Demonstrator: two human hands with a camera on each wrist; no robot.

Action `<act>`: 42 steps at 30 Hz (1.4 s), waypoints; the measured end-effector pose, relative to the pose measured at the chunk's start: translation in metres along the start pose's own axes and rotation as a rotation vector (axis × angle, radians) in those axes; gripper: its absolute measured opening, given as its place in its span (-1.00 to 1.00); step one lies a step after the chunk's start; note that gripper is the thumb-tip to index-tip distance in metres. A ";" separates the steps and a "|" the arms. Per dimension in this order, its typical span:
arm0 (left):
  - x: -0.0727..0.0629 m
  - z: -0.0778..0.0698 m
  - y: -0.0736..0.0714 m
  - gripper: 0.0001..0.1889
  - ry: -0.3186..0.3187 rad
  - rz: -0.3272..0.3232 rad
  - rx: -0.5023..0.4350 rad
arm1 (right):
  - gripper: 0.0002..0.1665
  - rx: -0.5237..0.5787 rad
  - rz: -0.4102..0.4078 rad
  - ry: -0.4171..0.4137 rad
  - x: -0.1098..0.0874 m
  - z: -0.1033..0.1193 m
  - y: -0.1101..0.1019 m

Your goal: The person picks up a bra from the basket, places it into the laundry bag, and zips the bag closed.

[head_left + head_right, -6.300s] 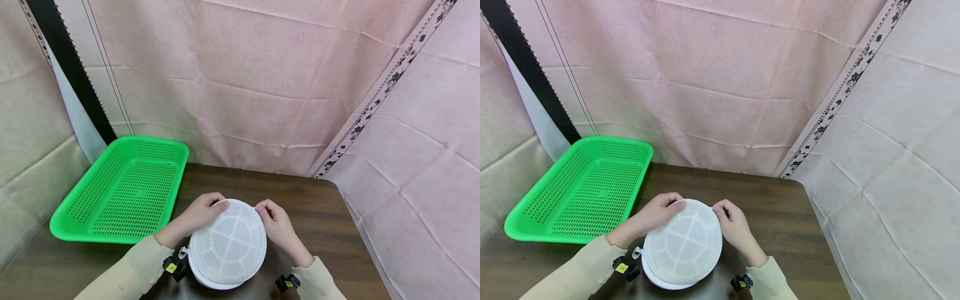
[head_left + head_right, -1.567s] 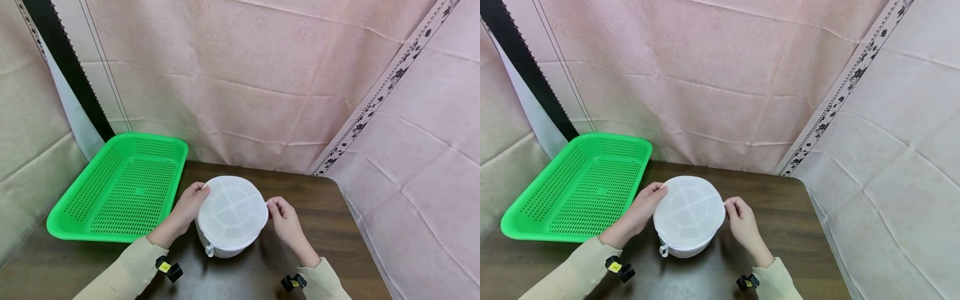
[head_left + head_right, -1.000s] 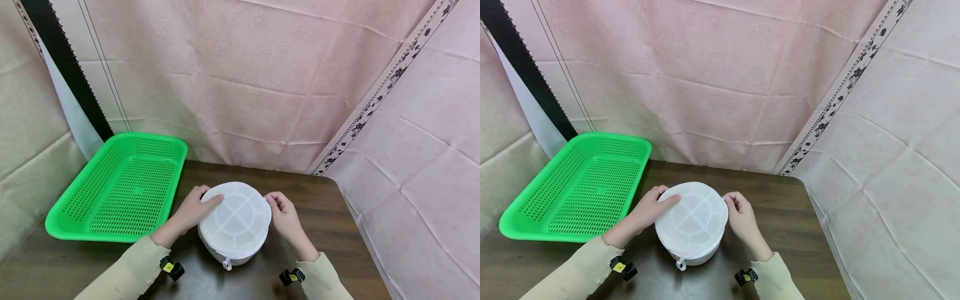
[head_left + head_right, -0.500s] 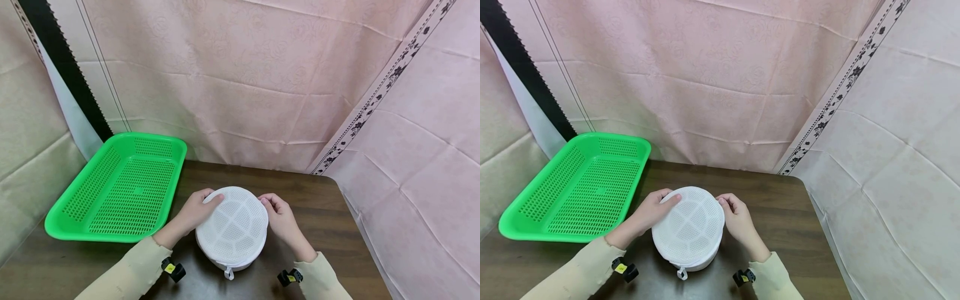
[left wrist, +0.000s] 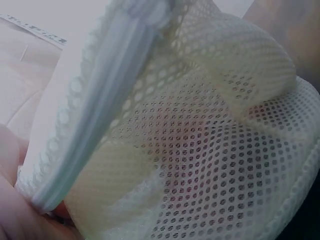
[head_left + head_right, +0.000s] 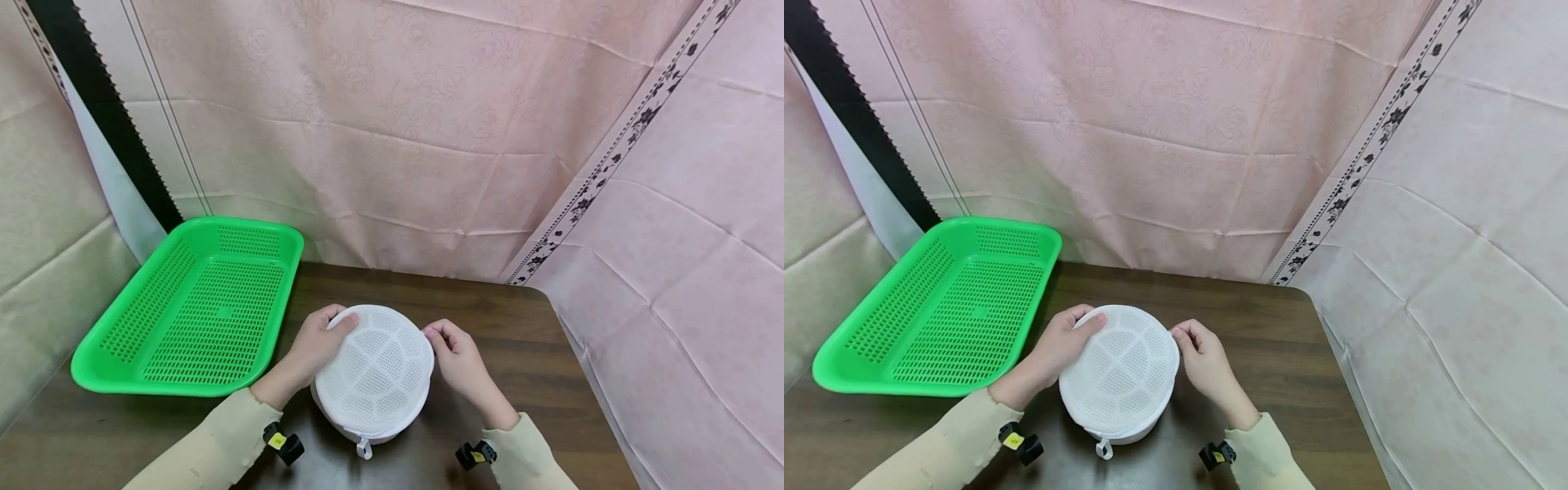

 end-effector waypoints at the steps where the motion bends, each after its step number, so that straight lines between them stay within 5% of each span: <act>1: 0.000 0.000 0.000 -0.74 -0.004 -0.005 -0.002 | -0.84 0.000 -0.002 -0.002 0.000 0.000 0.000; 42: 0.002 0.003 -0.013 -0.71 -0.085 -0.097 -0.213 | -0.88 0.009 -0.009 -0.033 -0.007 0.003 0.002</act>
Point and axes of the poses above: each hand's wrist, its own x-axis towards the middle knuckle, its own y-axis out of the palm, z = x × y, the point moved 4 cm from there along x, towards the middle knuckle, and after that the axes turned 11 degrees about -y, right-handed, at the moved point
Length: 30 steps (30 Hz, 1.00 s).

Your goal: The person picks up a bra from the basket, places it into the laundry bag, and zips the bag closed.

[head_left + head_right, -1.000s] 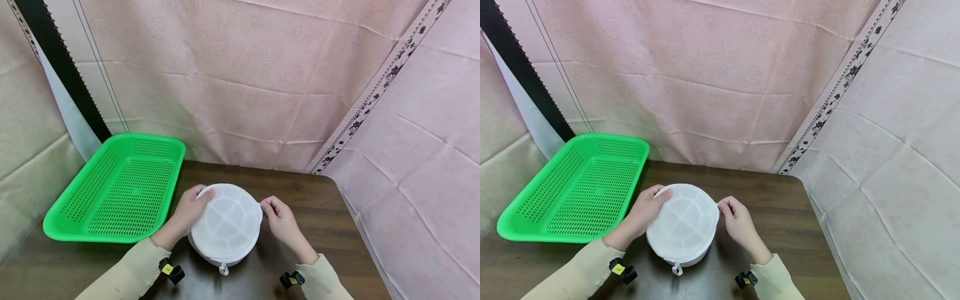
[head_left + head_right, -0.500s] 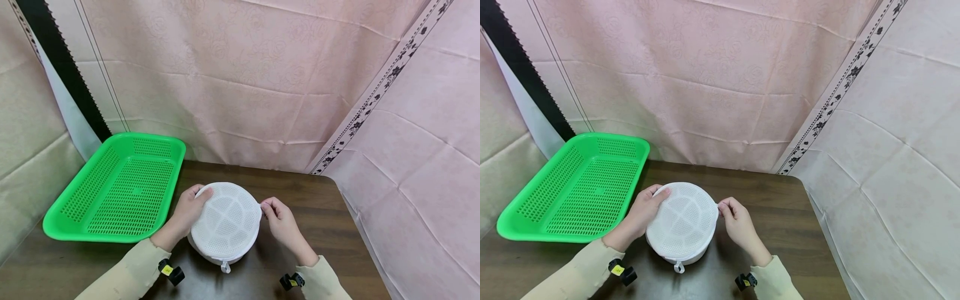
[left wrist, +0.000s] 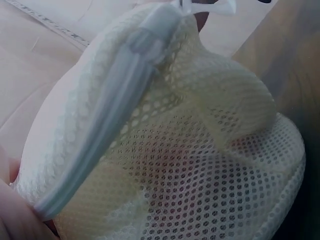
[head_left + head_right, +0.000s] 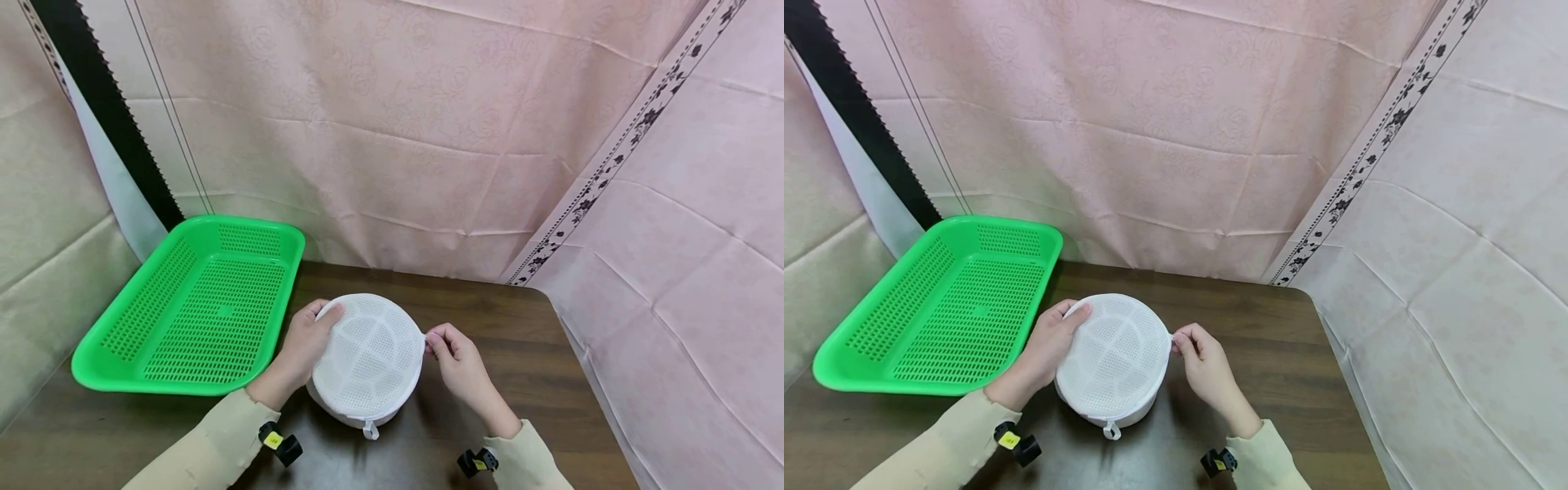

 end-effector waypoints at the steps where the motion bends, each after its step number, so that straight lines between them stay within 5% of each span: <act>1: 0.000 0.000 -0.001 -0.70 -0.001 -0.003 -0.005 | -0.88 0.001 0.002 0.001 0.000 0.000 0.000; 20: 0.000 0.001 -0.002 -0.63 0.000 0.003 -0.111 | -0.89 0.014 0.012 -0.007 -0.002 0.000 0.002; 30: 0.000 -0.001 -0.004 -0.67 0.011 -0.062 -0.134 | -0.88 0.053 0.035 -0.015 -0.004 -0.001 0.004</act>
Point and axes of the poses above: each hand's wrist, its own x-axis towards the middle knuckle, its own y-axis out of the palm, z = x × y, the point moved 4 cm from there along x, towards the middle knuckle, and after that the axes turned 11 degrees about -y, right-handed, at the moved point
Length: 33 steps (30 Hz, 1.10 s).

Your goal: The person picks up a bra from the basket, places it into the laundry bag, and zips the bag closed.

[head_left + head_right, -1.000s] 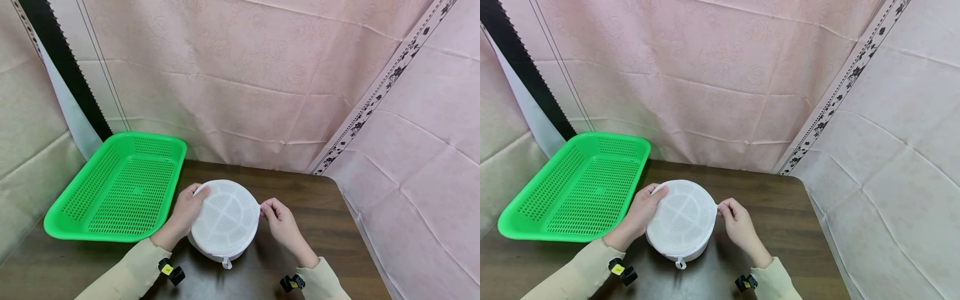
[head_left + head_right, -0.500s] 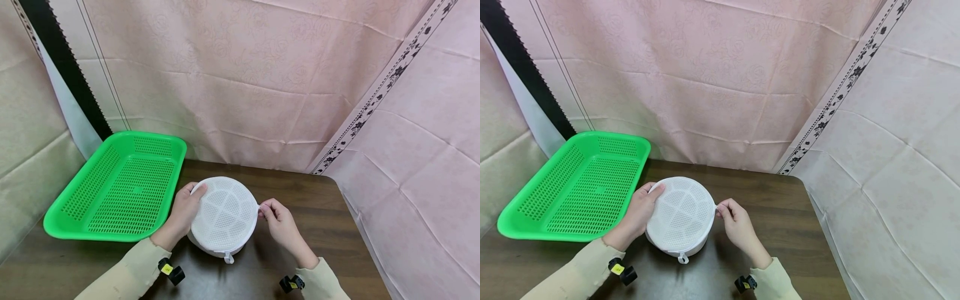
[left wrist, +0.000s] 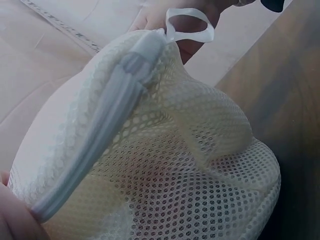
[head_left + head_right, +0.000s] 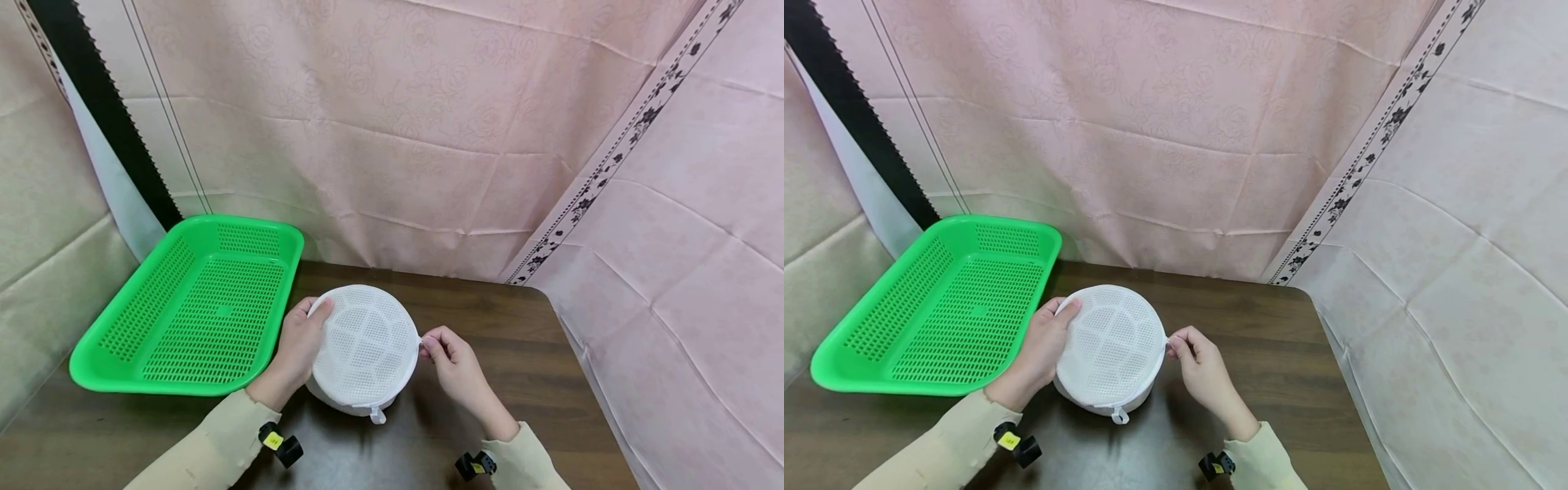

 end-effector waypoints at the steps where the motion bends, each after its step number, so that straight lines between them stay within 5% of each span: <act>1: 0.000 0.000 0.000 -0.67 -0.001 -0.002 0.000 | -0.89 0.001 0.000 0.000 0.000 0.000 0.000; 12: -0.001 0.000 -0.002 -0.62 0.041 -0.042 -0.011 | -0.89 0.005 0.001 0.026 -0.003 0.001 0.003; 22: 0.005 0.001 -0.007 -0.64 0.043 -0.074 -0.112 | -0.92 -0.046 0.029 -0.047 -0.007 0.002 0.010; 33: 0.005 -0.001 -0.012 -0.69 0.066 -0.144 -0.184 | -0.91 -0.074 0.065 -0.047 -0.016 -0.031 0.022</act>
Point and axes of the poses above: each hand's wrist, its own x-axis towards the middle knuckle, its own y-axis out of the palm, z = x × y, the point moved 4 cm from there along x, towards the middle knuckle, and after that the axes turned 11 degrees about -y, right-handed, at the moved point
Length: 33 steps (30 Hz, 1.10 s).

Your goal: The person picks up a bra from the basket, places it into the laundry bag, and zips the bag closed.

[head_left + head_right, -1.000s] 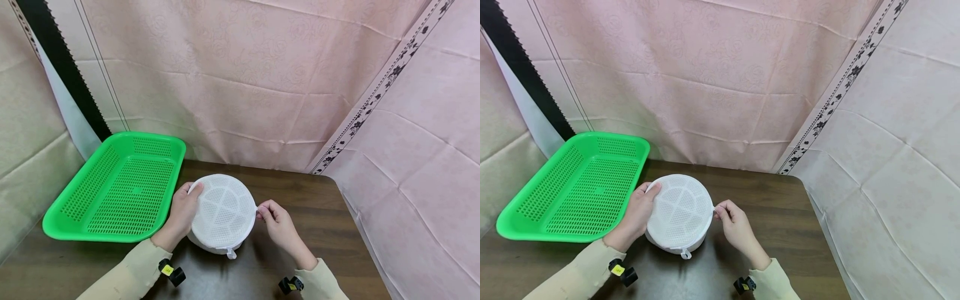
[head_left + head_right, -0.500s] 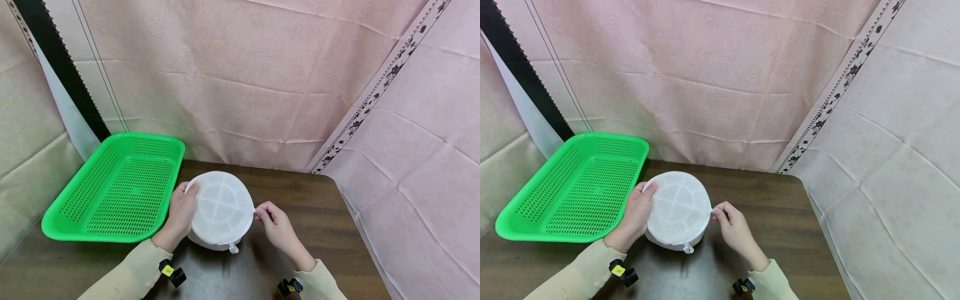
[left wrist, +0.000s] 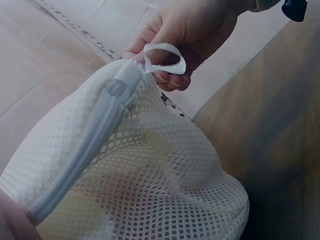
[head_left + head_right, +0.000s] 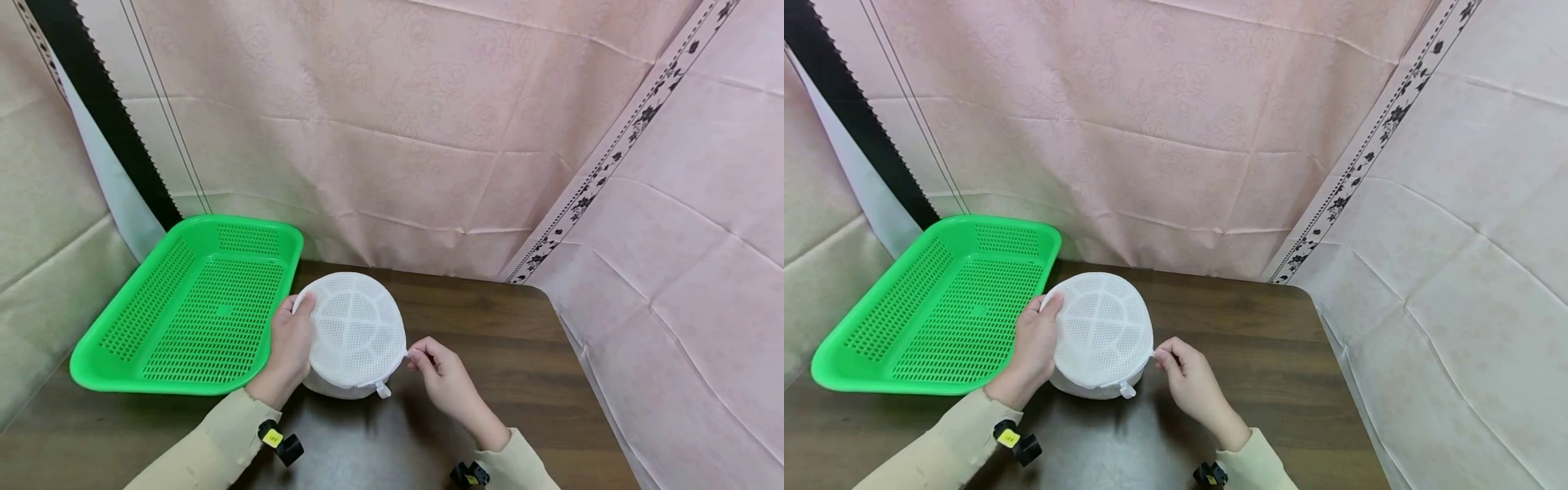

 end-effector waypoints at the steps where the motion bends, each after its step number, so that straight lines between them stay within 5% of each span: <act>1: 0.000 0.000 0.000 -0.69 0.003 -0.004 -0.002 | -0.90 0.005 0.005 -0.002 -0.001 0.000 0.001; 9: -0.003 -0.002 0.002 -0.62 0.011 -0.027 0.015 | -0.89 -0.012 0.025 -0.002 -0.006 0.004 0.006; 26: -0.007 0.003 -0.008 -0.69 0.068 -0.143 -0.114 | -0.88 -0.150 0.065 -0.273 -0.012 0.043 0.037; 33: -0.012 0.008 -0.004 -0.73 0.015 -0.151 -0.119 | -0.88 -0.162 0.078 -0.275 -0.014 0.036 0.040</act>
Point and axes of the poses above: each hand's wrist, its own x-axis towards the middle knuckle, its own y-axis out of the palm, z = x × y, the point moved 4 cm from there along x, towards the middle knuckle, and after that the axes turned 11 degrees about -y, right-handed, at the moved point
